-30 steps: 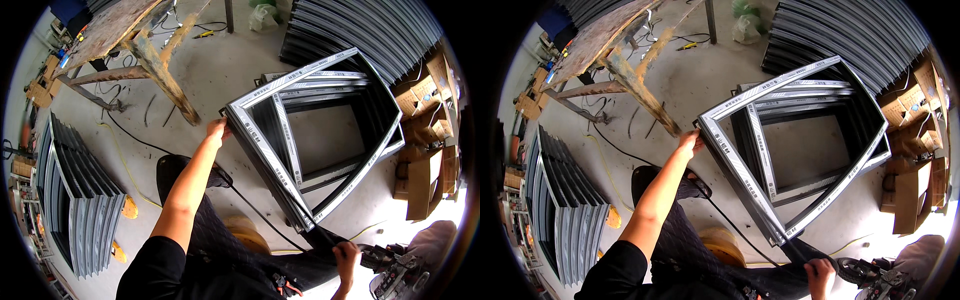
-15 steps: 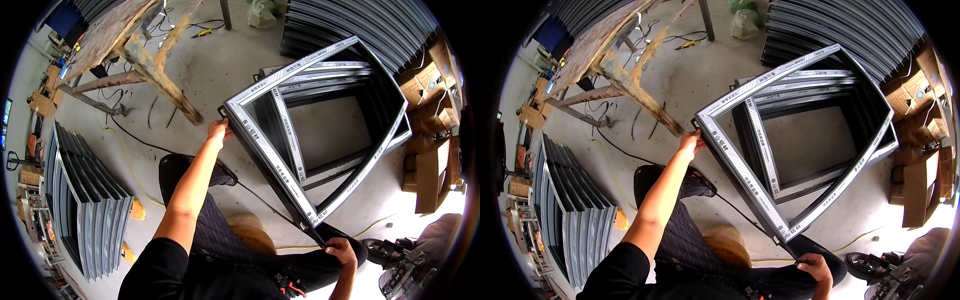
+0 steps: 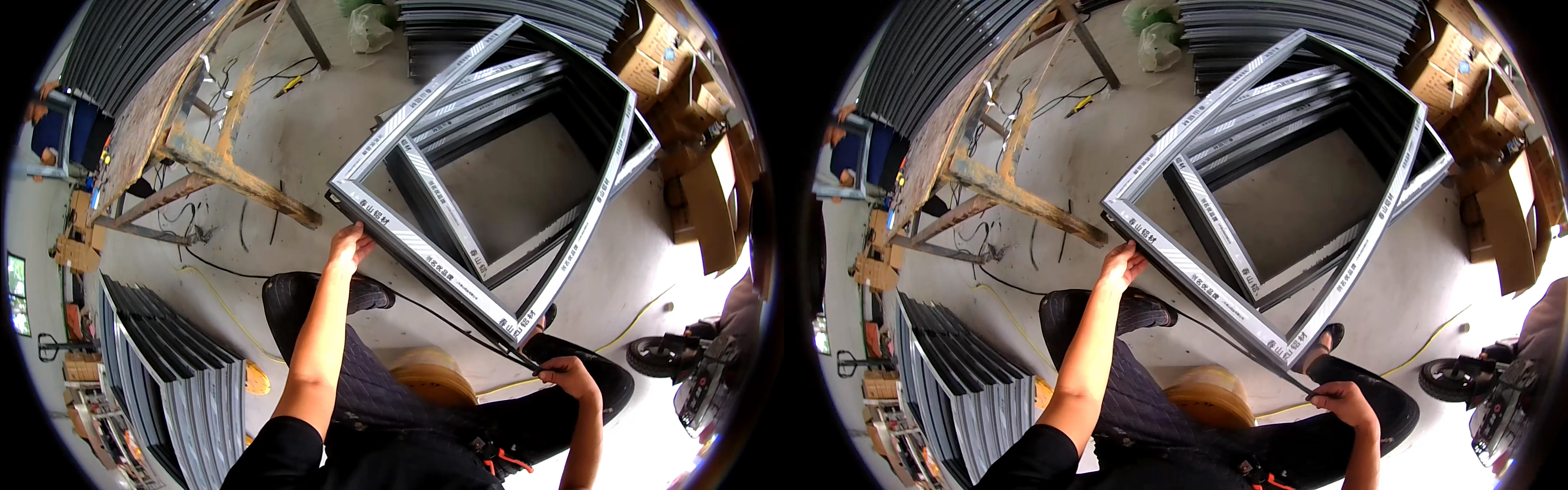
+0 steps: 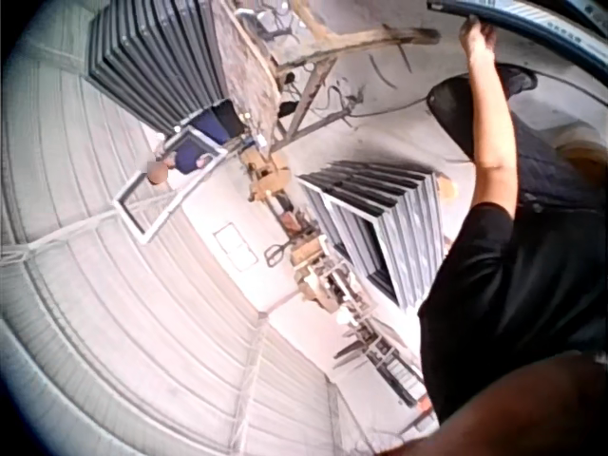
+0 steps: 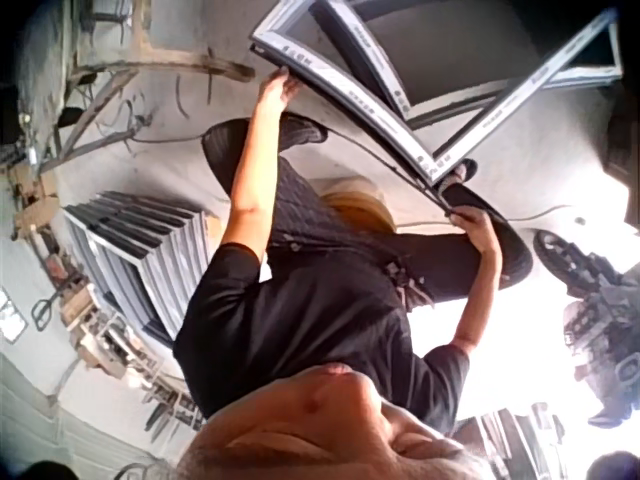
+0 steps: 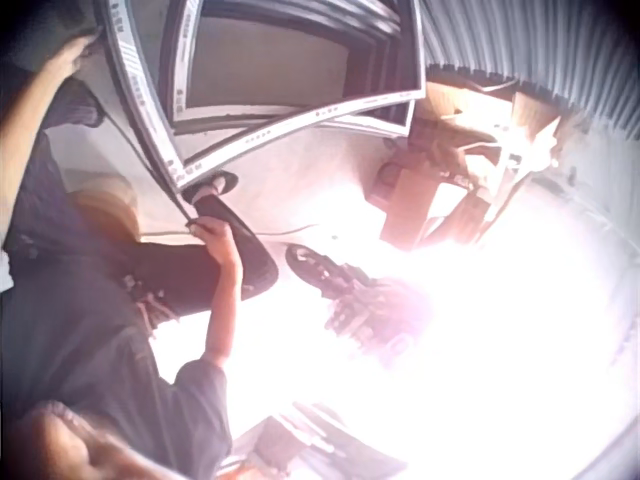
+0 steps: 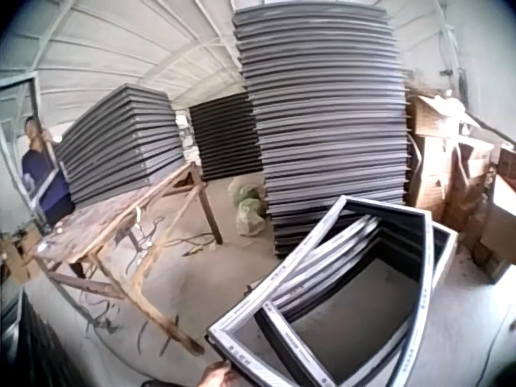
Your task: The person is assembling metal window frames. They insert black rubber sealing strips into the grooves of the frames and use a pair of pliers to cut and secure the seals at the corners.
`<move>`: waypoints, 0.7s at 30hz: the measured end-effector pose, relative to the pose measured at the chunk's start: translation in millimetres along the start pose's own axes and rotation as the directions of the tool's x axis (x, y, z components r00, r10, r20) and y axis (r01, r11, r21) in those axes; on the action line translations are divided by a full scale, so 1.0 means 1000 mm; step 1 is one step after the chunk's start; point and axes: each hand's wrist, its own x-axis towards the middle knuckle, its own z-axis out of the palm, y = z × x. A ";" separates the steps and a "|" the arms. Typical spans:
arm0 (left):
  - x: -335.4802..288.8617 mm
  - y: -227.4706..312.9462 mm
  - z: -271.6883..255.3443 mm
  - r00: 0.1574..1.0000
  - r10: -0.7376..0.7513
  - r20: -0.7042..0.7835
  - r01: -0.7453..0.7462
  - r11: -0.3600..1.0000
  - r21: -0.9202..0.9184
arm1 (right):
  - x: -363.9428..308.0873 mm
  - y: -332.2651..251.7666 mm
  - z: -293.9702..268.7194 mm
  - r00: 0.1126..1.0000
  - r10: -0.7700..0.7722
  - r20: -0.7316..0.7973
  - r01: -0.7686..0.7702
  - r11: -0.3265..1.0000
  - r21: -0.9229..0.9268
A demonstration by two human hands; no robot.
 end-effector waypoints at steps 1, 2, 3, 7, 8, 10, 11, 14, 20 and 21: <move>0.003 0.000 -0.001 0.999 0.013 -0.034 -0.012 0.999 0.034 | 0.001 0.000 0.001 1.000 -0.001 0.013 0.001 1.000 -0.004; 0.006 -0.001 -0.003 0.997 0.027 -0.068 -0.023 0.997 0.067 | 0.002 0.000 0.002 1.000 -0.002 0.027 0.003 1.000 -0.009; 0.008 -0.002 -0.007 0.997 0.049 -0.060 -0.045 0.997 0.069 | 0.000 0.000 0.004 0.998 0.014 0.053 -0.014 1.000 -0.011; -0.018 -0.002 0.007 0.996 -0.077 0.054 0.076 0.997 0.012 | -0.009 -0.013 0.001 0.986 0.055 0.160 -0.060 0.998 0.027; -0.025 -0.009 0.013 0.994 -0.084 0.071 0.084 0.996 0.007 | -0.011 -0.015 0.001 0.978 0.064 0.198 -0.076 0.996 0.051; -0.028 -0.014 0.014 0.995 -0.073 0.069 0.072 0.997 0.014 | -0.011 -0.019 -0.002 0.962 0.064 0.267 -0.082 0.995 0.058; -0.025 -0.014 0.012 0.997 -0.053 0.049 0.052 0.998 0.024 | -0.011 -0.020 -0.002 0.951 0.063 0.304 -0.084 0.995 0.057; -0.022 -0.014 0.015 0.999 -0.044 0.016 0.044 0.999 0.023 | -0.007 -0.018 0.001 0.960 0.102 0.261 -0.120 0.991 0.055; -0.042 -0.030 0.019 0.989 -0.087 0.122 0.088 0.996 0.000 | -0.004 -0.001 0.008 0.996 0.026 0.090 -0.018 0.995 -0.096; -0.040 -0.028 0.019 0.992 -0.077 0.101 0.074 0.996 0.042 | -0.003 -0.001 0.009 0.996 0.022 0.086 -0.012 0.993 -0.118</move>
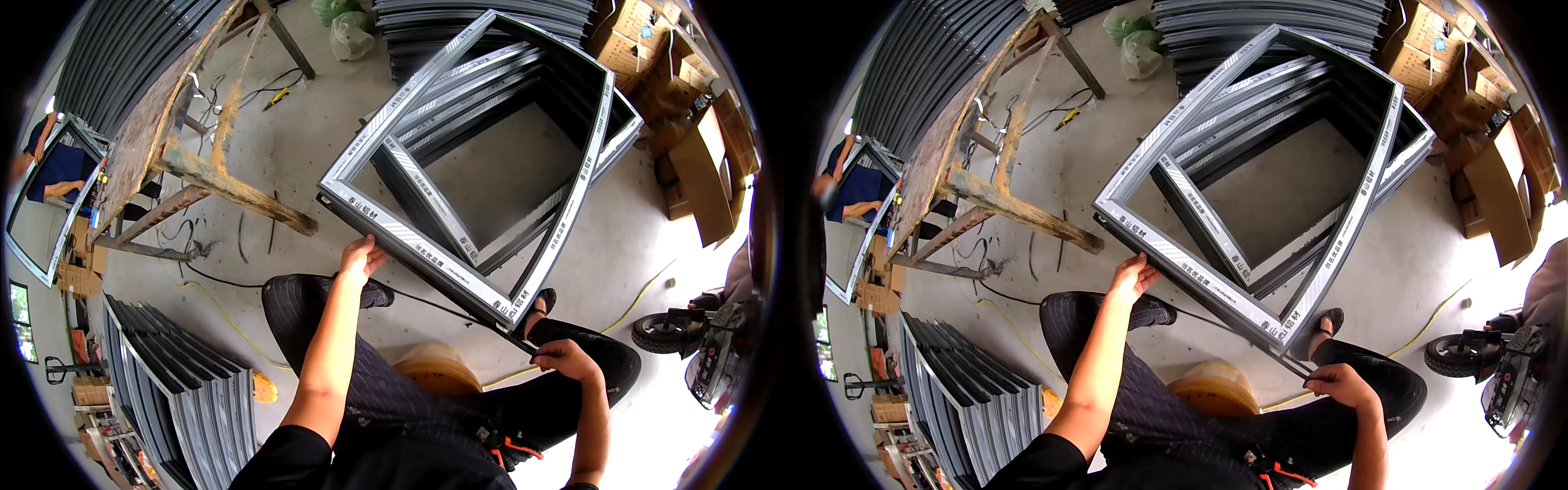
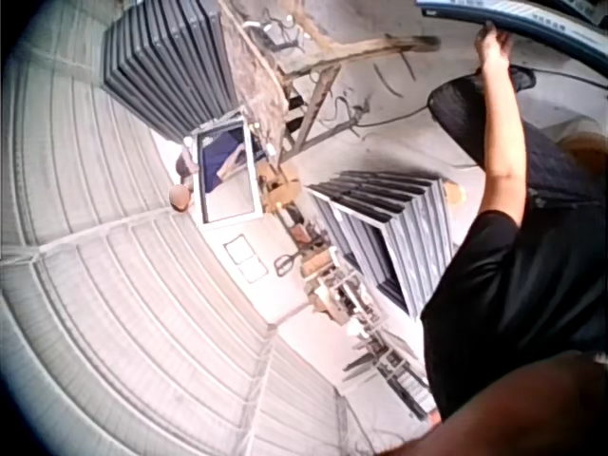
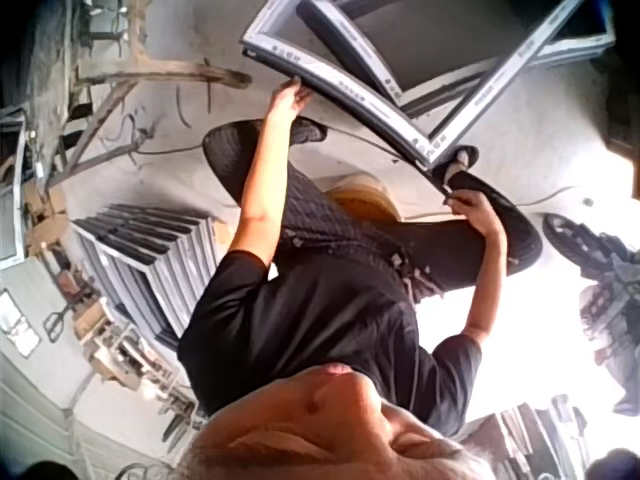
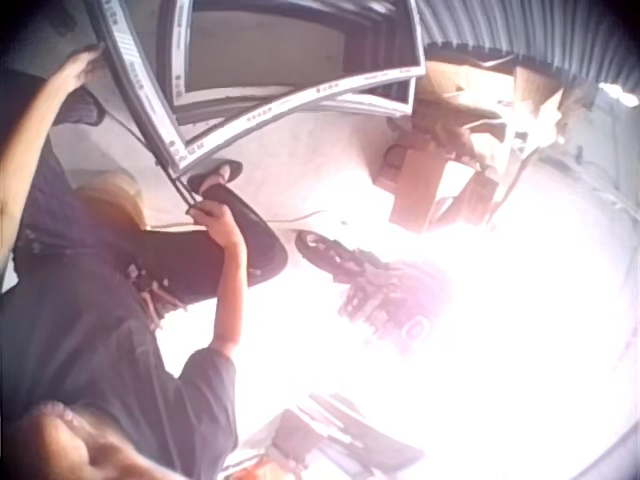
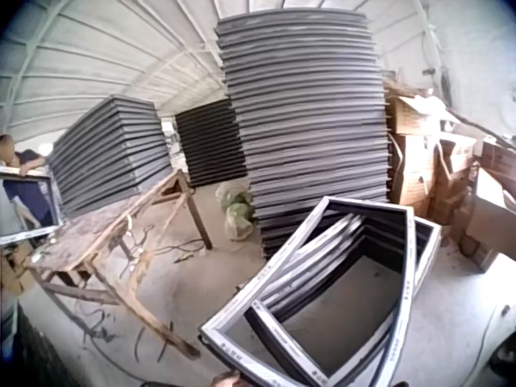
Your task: The person is assembling metal window frames. They insert black rubber sealing strips into the grooves of the frames and use a pair of pliers to cut and secure the seals at the corners.
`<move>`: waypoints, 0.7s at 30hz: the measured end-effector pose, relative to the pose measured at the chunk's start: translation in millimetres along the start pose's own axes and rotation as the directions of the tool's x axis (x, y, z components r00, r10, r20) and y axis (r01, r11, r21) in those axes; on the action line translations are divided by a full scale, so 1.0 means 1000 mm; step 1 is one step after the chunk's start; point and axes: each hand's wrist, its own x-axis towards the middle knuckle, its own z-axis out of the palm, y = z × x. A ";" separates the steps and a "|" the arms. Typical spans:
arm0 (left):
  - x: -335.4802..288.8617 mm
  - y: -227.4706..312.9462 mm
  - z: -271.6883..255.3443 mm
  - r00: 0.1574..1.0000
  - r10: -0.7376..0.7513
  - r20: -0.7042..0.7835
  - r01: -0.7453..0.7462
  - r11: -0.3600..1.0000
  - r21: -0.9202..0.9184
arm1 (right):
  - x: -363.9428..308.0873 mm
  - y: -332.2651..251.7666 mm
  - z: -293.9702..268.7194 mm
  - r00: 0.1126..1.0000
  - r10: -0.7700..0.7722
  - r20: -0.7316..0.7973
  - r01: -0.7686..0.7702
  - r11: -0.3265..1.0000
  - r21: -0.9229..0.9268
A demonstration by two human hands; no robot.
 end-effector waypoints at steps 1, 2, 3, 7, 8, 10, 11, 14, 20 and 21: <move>-0.001 0.000 0.003 1.000 0.006 -0.007 -0.006 1.000 0.006 | 0.000 0.000 -0.001 1.000 -0.003 -0.006 0.003 1.000 -0.027; -0.004 0.001 0.005 1.000 0.012 -0.014 -0.012 1.000 0.012 | 0.001 0.002 -0.002 1.000 -0.004 -0.015 0.004 1.000 -0.012; -0.006 0.000 0.007 1.000 0.018 -0.020 -0.017 1.000 0.018 | -0.001 0.002 -0.001 0.999 -0.018 -0.032 0.017 0.999 -0.027; -0.019 -0.018 0.013 0.996 -0.051 0.070 0.046 0.996 0.074 | -0.002 -0.004 0.001 0.996 -0.049 -0.080 0.042 0.995 -0.086; -0.013 -0.022 0.009 0.998 -0.037 0.046 0.033 0.997 0.077 | -0.003 -0.006 0.001 0.996 -0.043 -0.080 0.035 0.994 -0.102; -0.011 -0.025 0.011 0.999 -0.034 0.030 0.031 0.996 0.088 | 0.001 0.002 0.002 0.993 -0.080 -0.086 0.068 0.989 -0.130; -0.016 -0.025 0.015 0.998 -0.046 0.039 0.042 0.994 0.097 | 0.001 0.004 0.001 0.991 -0.098 -0.092 0.084 0.986 -0.144; -0.032 -0.036 0.024 0.993 -0.102 0.067 0.096 0.991 0.090 | -0.002 0.006 0.002 0.985 -0.138 -0.108 0.114 0.973 -0.199; -0.046 -0.045 0.042 0.991 -0.120 0.060 0.111 0.985 0.134 | 0.003 0.014 0.000 0.986 -0.133 -0.100 0.103 0.959 -0.263; -0.054 -0.049 0.048 0.985 -0.153 0.082 0.138 0.977 0.162 | 0.002 0.015 -0.001 0.984 -0.135 -0.116 0.100 0.958 -0.267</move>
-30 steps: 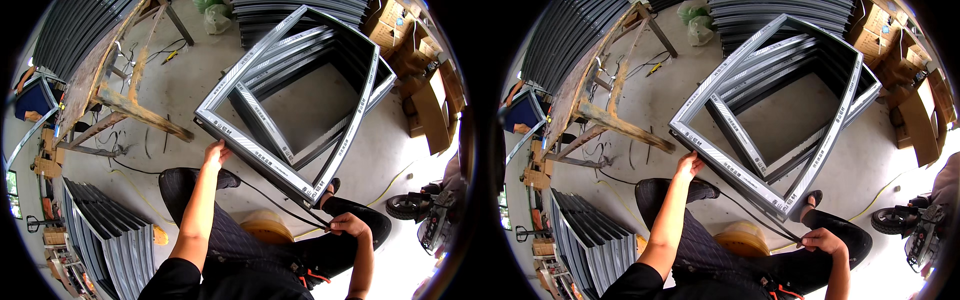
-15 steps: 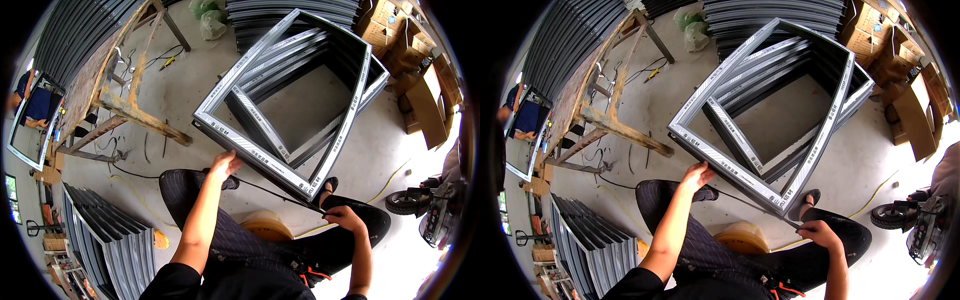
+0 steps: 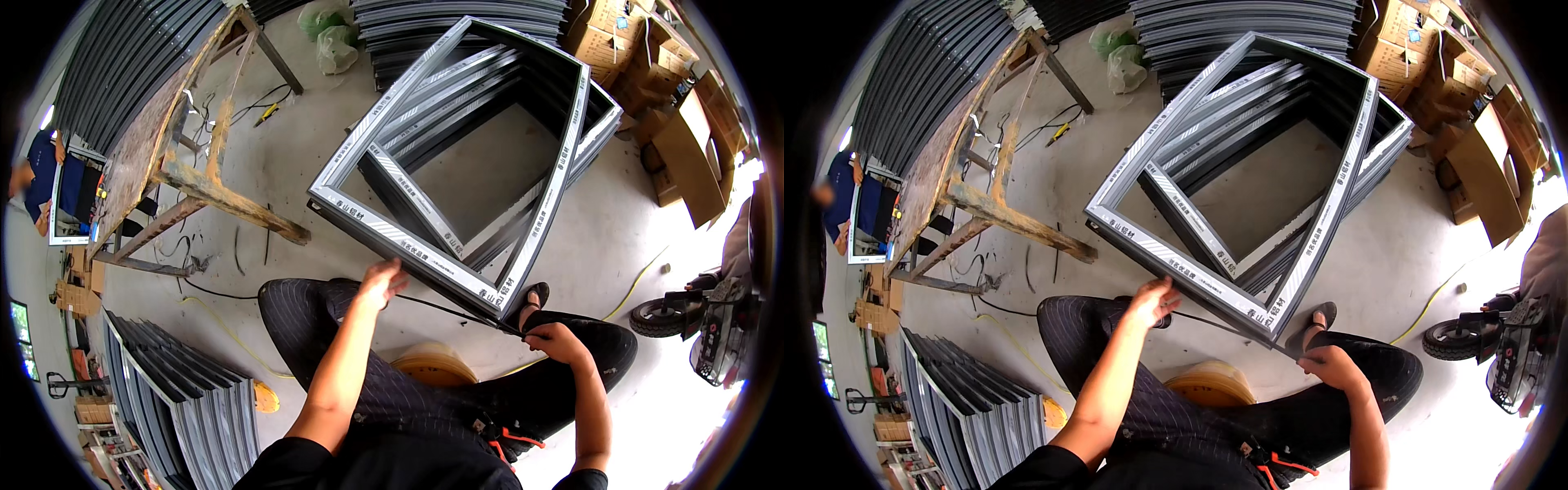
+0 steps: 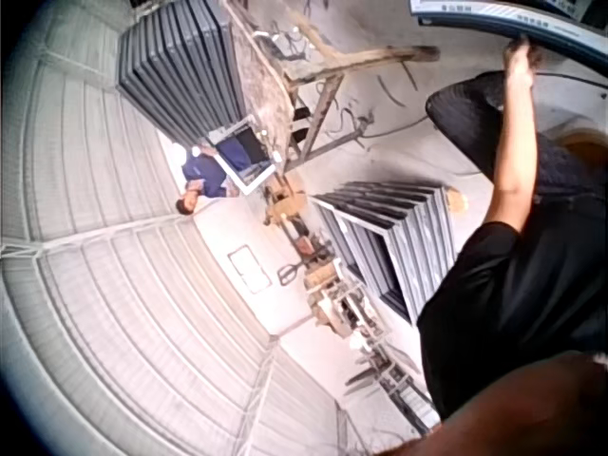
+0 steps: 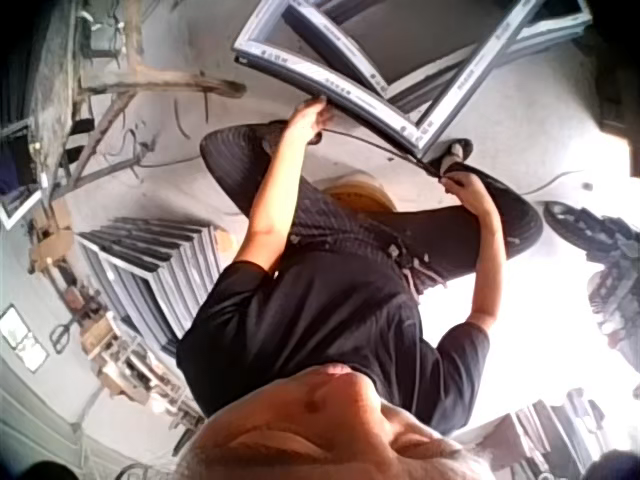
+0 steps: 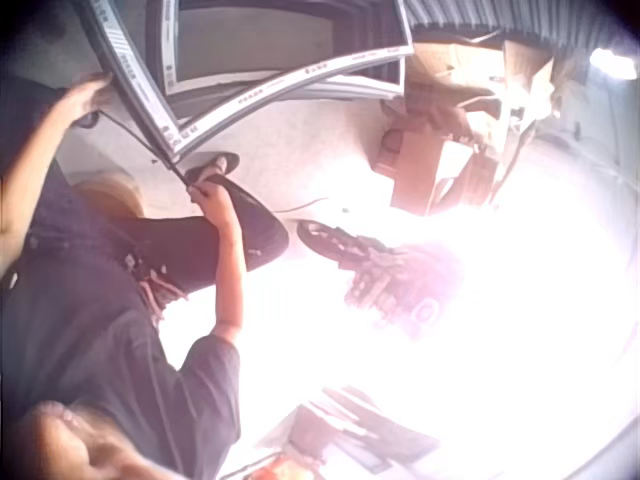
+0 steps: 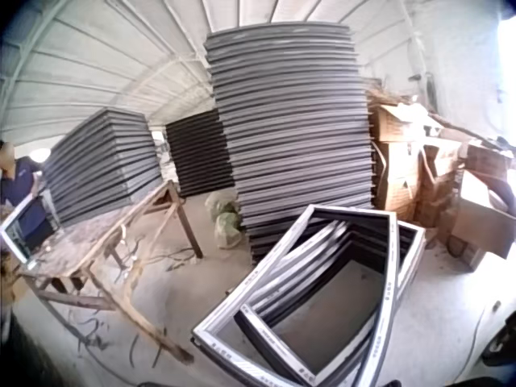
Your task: The person is assembling metal window frames. They insert black rubber sealing strips into the grooves of the frames and use a pair of pliers to cut and secure the seals at the corners.
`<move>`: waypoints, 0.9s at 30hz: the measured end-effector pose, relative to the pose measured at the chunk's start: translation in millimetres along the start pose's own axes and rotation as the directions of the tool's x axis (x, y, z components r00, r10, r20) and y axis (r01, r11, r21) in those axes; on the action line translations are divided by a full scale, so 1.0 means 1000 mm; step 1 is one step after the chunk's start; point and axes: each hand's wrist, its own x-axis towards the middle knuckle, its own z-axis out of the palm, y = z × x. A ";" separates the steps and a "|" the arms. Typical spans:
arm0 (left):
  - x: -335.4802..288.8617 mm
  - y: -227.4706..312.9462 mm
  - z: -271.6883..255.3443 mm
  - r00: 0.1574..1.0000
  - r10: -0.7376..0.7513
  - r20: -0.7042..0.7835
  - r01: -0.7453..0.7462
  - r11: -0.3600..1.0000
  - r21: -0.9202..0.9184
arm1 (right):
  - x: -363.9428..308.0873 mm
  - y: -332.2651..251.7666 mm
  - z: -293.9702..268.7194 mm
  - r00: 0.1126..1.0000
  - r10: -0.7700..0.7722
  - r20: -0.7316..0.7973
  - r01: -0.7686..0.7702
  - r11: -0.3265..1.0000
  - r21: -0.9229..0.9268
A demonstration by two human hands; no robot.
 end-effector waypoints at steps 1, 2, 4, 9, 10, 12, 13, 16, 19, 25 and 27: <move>0.008 -0.014 -0.007 1.000 0.011 0.004 -0.011 1.000 0.001 | 0.001 -0.002 0.001 1.000 -0.006 -0.005 0.006 1.000 -0.005; 0.011 -0.016 -0.010 0.999 0.025 -0.021 -0.024 1.000 0.019 | 0.001 -0.003 0.002 1.000 -0.003 -0.007 0.003 1.000 -0.009; 0.013 -0.016 -0.008 0.996 0.057 -0.063 -0.054 0.997 0.055 | 0.000 -0.013 0.003 0.998 -0.064 -0.006 0.064 0.997 -0.048; -0.008 -0.038 0.021 0.999 0.015 -0.032 -0.014 0.999 0.041 | -0.003 -0.008 0.003 0.991 -0.133 0.002 0.132 0.985 -0.109; -0.003 -0.043 0.020 0.995 0.069 -0.071 -0.065 0.996 0.065 | -0.001 -0.010 0.003 0.990 -0.140 0.011 0.140 0.984 -0.111; 0.006 -0.059 0.017 0.974 0.171 -0.146 -0.157 0.982 0.102 | 0.000 -0.008 0.006 0.991 -0.133 0.029 0.135 0.983 -0.124; 0.008 -0.065 0.020 0.964 0.179 -0.198 -0.164 0.982 0.088 | 0.001 -0.005 0.007 0.992 -0.122 0.030 0.125 0.984 -0.130; -0.023 -0.063 0.049 0.993 0.054 -0.107 -0.046 0.996 0.078 | 0.000 0.005 0.006 0.997 -0.076 0.029 0.080 0.984 -0.160; -0.017 -0.076 0.047 0.991 0.098 -0.088 -0.092 0.993 0.069 | 0.003 -0.005 0.004 0.994 -0.104 0.044 0.112 0.958 -0.262; -0.033 -0.090 0.065 1.000 -0.016 0.013 0.015 0.999 0.037 | 0.005 0.001 0.006 0.991 -0.125 0.052 0.135 0.946 -0.295; -0.024 -0.095 0.060 1.000 0.025 0.006 -0.026 0.996 0.081 | 0.007 -0.001 0.008 0.991 -0.130 0.038 0.135 0.941 -0.310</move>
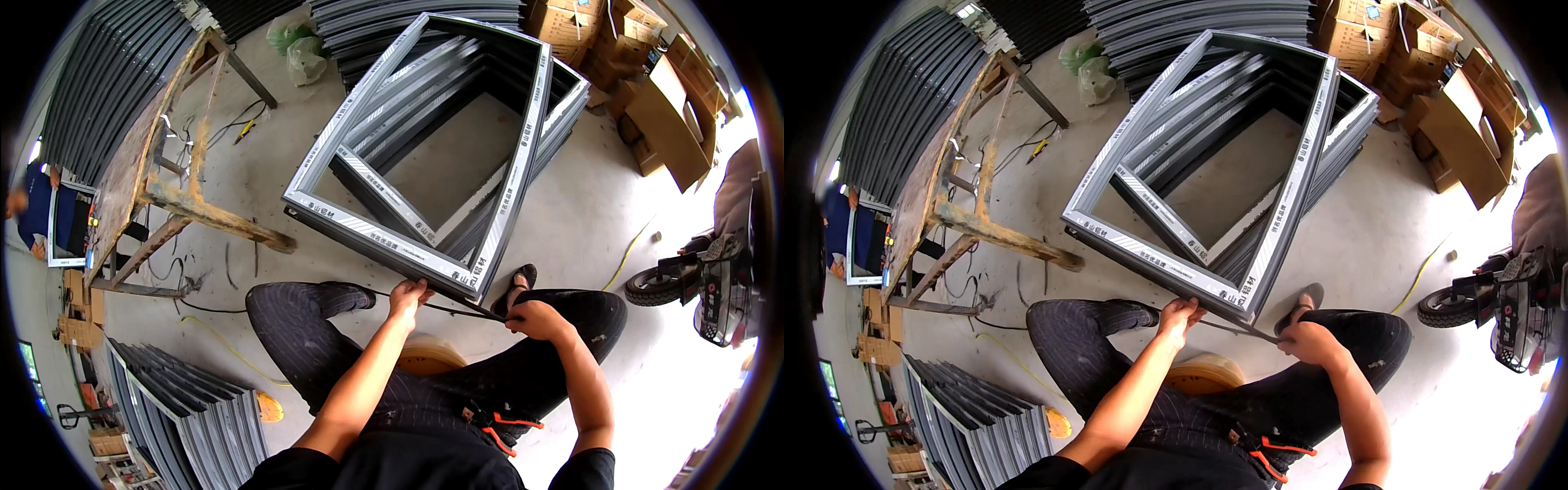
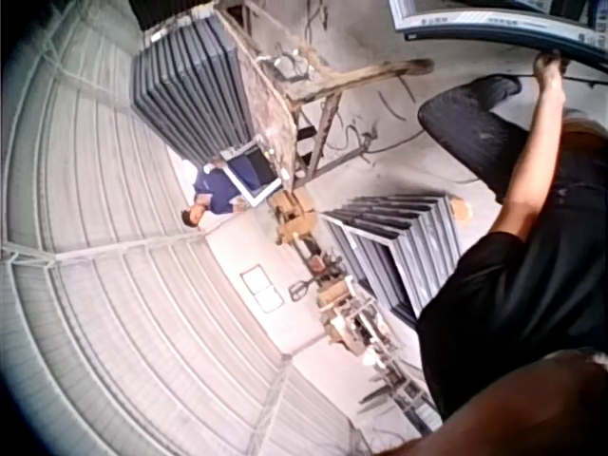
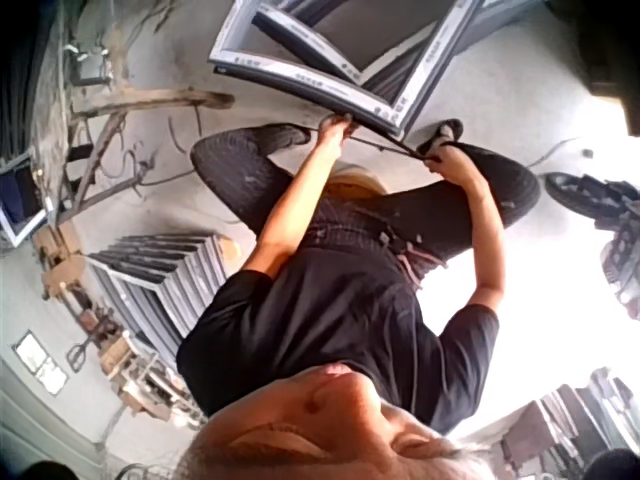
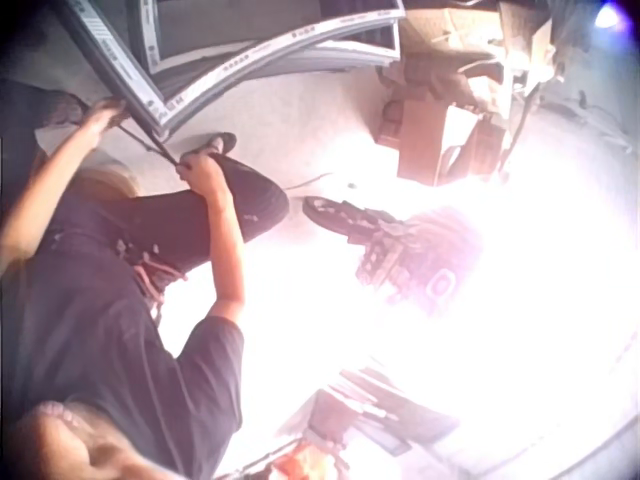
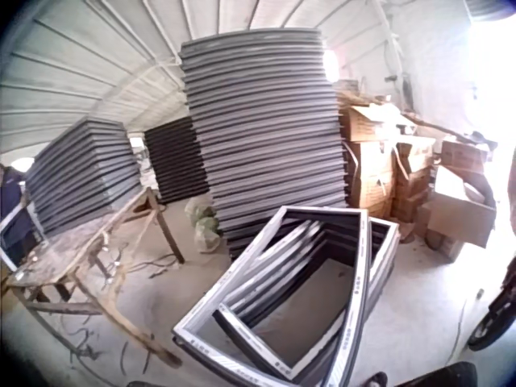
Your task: The person is assembling metal window frames. They insert black rubber sealing strips into the grooves of the frames and use a pair of pliers to cut and secure the seals at the corners.
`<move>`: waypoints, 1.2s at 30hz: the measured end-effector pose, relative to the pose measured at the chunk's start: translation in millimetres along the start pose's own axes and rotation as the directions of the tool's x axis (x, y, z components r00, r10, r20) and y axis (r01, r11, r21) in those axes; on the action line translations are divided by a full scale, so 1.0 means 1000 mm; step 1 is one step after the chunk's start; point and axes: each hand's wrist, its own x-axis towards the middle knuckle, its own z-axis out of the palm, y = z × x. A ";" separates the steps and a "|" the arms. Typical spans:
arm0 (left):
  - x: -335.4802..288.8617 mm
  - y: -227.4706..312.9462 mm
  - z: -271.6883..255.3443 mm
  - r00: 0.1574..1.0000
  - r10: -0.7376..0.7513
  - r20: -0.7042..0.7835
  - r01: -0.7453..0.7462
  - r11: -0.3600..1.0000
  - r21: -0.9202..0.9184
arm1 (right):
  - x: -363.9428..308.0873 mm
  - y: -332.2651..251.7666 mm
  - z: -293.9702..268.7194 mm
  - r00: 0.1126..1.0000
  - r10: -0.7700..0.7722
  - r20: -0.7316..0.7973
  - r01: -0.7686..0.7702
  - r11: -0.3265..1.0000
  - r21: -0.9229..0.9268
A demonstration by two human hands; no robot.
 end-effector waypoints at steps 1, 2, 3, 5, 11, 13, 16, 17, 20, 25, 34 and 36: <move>-0.002 0.001 0.002 1.000 0.022 -0.002 -0.022 1.000 0.018 | 0.000 0.000 0.000 1.000 0.001 -0.008 -0.001 1.000 -0.013; -0.006 0.000 0.006 1.000 -0.004 0.029 0.003 1.000 0.017 | 0.001 0.002 0.001 1.000 -0.010 -0.011 0.009 1.000 -0.024; -0.011 -0.003 0.011 0.998 -0.029 0.060 0.028 0.999 0.016 | -0.002 0.002 0.000 1.000 0.019 0.005 -0.019 0.999 -0.037; -0.025 -0.002 0.023 0.991 -0.076 0.107 0.073 0.997 0.027 | -0.003 -0.010 -0.007 0.997 0.064 0.039 -0.062 0.997 -0.051; -0.021 -0.013 0.029 0.995 -0.055 0.086 0.055 0.998 0.001 | -0.001 -0.005 -0.002 0.996 0.087 0.035 -0.085 0.995 -0.044; -0.018 -0.005 0.023 0.995 -0.056 0.083 0.055 0.998 0.013 | -0.004 -0.007 -0.003 0.995 0.095 0.019 -0.095 0.995 -0.005; 0.018 0.012 -0.026 0.999 -0.010 0.042 0.009 1.000 0.022 | -0.004 -0.007 -0.004 0.997 0.081 0.010 -0.081 0.997 0.007; 0.034 0.026 -0.050 1.000 0.006 -0.001 -0.006 1.000 0.015 | -0.004 -0.007 -0.003 0.998 0.070 0.010 -0.070 0.998 0.006; 0.077 0.082 -0.118 0.995 -0.002 -0.103 -0.022 0.973 -0.230 | -0.002 -0.006 -0.003 0.995 0.101 0.009 -0.101 0.995 0.020; 0.119 0.148 -0.176 0.965 -0.045 -0.259 -0.033 0.957 -0.287 | 0.005 -0.003 -0.003 0.998 0.069 0.000 -0.069 0.997 -0.025; 0.020 0.046 -0.048 0.995 -0.062 -0.080 0.033 0.946 -0.323 | 0.063 -0.048 -0.062 0.833 -0.231 -0.502 0.069 0.945 -0.320; 0.008 0.030 -0.018 0.991 -0.072 -0.110 0.023 0.920 -0.392 | 0.099 -0.073 -0.093 0.728 -0.399 -0.557 0.130 0.878 -0.460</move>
